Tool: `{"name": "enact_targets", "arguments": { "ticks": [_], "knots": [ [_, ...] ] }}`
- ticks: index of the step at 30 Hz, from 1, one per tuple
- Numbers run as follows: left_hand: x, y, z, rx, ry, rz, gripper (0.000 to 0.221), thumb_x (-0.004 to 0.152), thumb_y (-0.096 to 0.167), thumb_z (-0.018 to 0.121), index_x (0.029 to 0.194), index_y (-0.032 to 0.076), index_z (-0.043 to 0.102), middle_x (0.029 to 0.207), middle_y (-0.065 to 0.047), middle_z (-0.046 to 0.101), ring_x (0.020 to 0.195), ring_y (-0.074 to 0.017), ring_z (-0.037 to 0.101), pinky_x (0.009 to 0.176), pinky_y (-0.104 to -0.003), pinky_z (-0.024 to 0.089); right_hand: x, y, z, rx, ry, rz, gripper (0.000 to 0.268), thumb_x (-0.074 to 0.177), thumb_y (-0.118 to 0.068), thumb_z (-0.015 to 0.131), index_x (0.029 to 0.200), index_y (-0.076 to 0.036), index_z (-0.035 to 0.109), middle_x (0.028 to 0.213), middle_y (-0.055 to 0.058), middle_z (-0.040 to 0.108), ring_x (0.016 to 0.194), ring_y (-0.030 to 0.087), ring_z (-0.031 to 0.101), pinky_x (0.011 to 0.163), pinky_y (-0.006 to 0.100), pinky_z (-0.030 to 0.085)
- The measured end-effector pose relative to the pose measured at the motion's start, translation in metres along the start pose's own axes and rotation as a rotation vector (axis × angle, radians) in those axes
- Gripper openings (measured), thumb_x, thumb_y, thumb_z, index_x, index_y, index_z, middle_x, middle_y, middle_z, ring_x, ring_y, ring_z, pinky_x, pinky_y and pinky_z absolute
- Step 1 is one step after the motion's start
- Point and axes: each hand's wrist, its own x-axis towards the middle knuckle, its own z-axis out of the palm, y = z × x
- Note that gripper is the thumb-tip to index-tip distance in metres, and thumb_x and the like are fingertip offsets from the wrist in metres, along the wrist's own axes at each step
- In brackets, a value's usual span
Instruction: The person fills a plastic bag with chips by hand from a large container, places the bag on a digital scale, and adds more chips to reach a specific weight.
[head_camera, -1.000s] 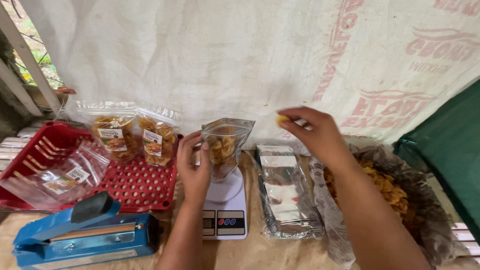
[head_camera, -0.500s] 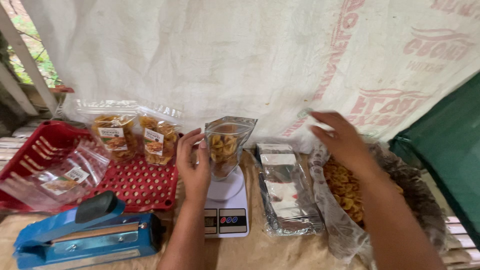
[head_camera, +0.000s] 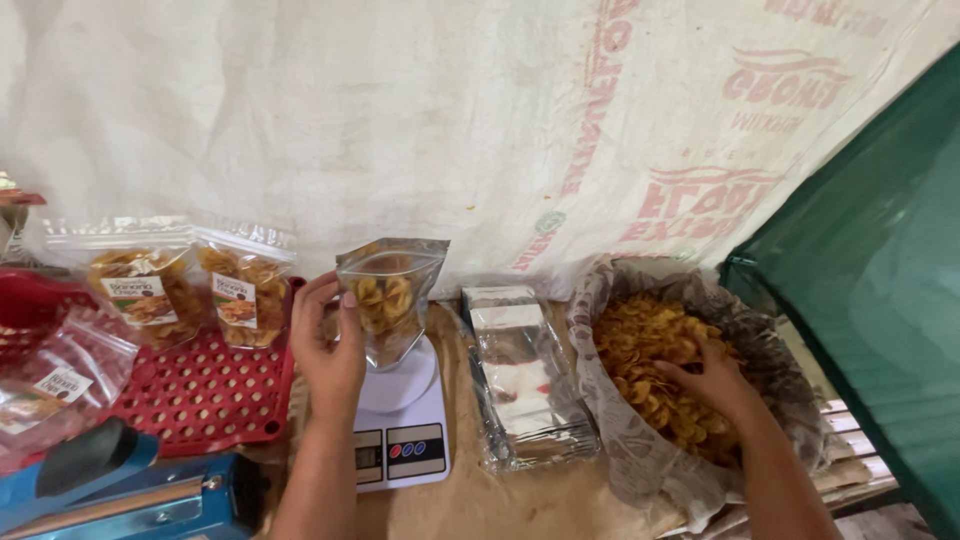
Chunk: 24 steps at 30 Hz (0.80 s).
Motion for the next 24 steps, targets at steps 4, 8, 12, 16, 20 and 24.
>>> {"name": "enact_targets", "arguments": {
  "ticks": [4, 8, 12, 16, 20, 24],
  "knots": [
    [-0.002, -0.003, -0.001, 0.007, -0.015, -0.006, 0.013, 0.104, 0.007, 0.064, 0.111, -0.003, 0.065, 0.124, -0.016, 0.065, 0.117, -0.0259, 0.062, 0.103, -0.035, 0.049, -0.017, -0.052, -0.023, 0.101, -0.117, -0.008, 0.104, 0.071, -0.054, 0.083, 0.16, -0.027, 0.038, 0.15, 0.016, 0.056, 0.132, 0.033, 0.062, 0.108, 0.047, 0.052],
    [-0.003, -0.006, -0.001, -0.065, 0.006, -0.06, 0.011, 0.105, 0.008, 0.063, 0.11, -0.003, 0.064, 0.129, -0.016, 0.064, 0.117, -0.0229, 0.062, 0.1, -0.032, 0.049, -0.038, -0.08, -0.055, 0.298, -0.16, 0.024, 0.091, 0.075, -0.043, 0.084, 0.156, -0.026, 0.046, 0.145, 0.02, 0.059, 0.131, 0.035, 0.061, 0.107, 0.05, 0.049],
    [-0.004, -0.011, -0.001, -0.05, 0.008, -0.047, 0.011, 0.107, 0.007, 0.062, 0.111, -0.003, 0.063, 0.13, -0.016, 0.063, 0.119, -0.0225, 0.062, 0.104, -0.032, 0.049, -0.057, -0.08, -0.083, 0.568, -0.088, -0.046, 0.072, 0.082, -0.042, 0.075, 0.146, -0.019, 0.054, 0.147, 0.013, 0.061, 0.131, 0.032, 0.062, 0.102, 0.053, 0.056],
    [-0.005, -0.013, -0.002, -0.055, 0.01, -0.069, 0.011, 0.106, 0.008, 0.063, 0.11, -0.002, 0.063, 0.131, -0.016, 0.063, 0.118, -0.0216, 0.061, 0.102, -0.031, 0.049, -0.074, -0.073, -0.069, 0.262, -0.164, 0.007, 0.066, 0.086, -0.042, 0.073, 0.148, -0.025, 0.06, 0.146, 0.013, 0.06, 0.132, 0.033, 0.06, 0.106, 0.05, 0.052],
    [-0.004, -0.015, -0.001, -0.127, 0.014, -0.055, 0.011, 0.107, 0.009, 0.063, 0.111, -0.001, 0.063, 0.132, -0.015, 0.062, 0.12, -0.0204, 0.061, 0.104, -0.031, 0.049, -0.066, -0.048, -0.03, 0.15, -0.132, -0.261, 0.06, 0.086, -0.035, 0.076, 0.143, -0.022, 0.061, 0.152, 0.011, 0.046, 0.135, 0.031, 0.051, 0.105, 0.045, 0.046],
    [-0.003, -0.015, -0.002, -0.059, 0.012, -0.043, 0.01, 0.107, 0.008, 0.063, 0.11, -0.002, 0.064, 0.129, -0.015, 0.064, 0.12, -0.0216, 0.062, 0.105, -0.031, 0.049, -0.038, -0.005, -0.025, 0.113, -0.052, -0.01, 0.052, 0.087, -0.03, 0.075, 0.137, -0.021, 0.066, 0.139, 0.008, 0.064, 0.122, 0.027, 0.067, 0.103, 0.041, 0.054]
  ]
}}
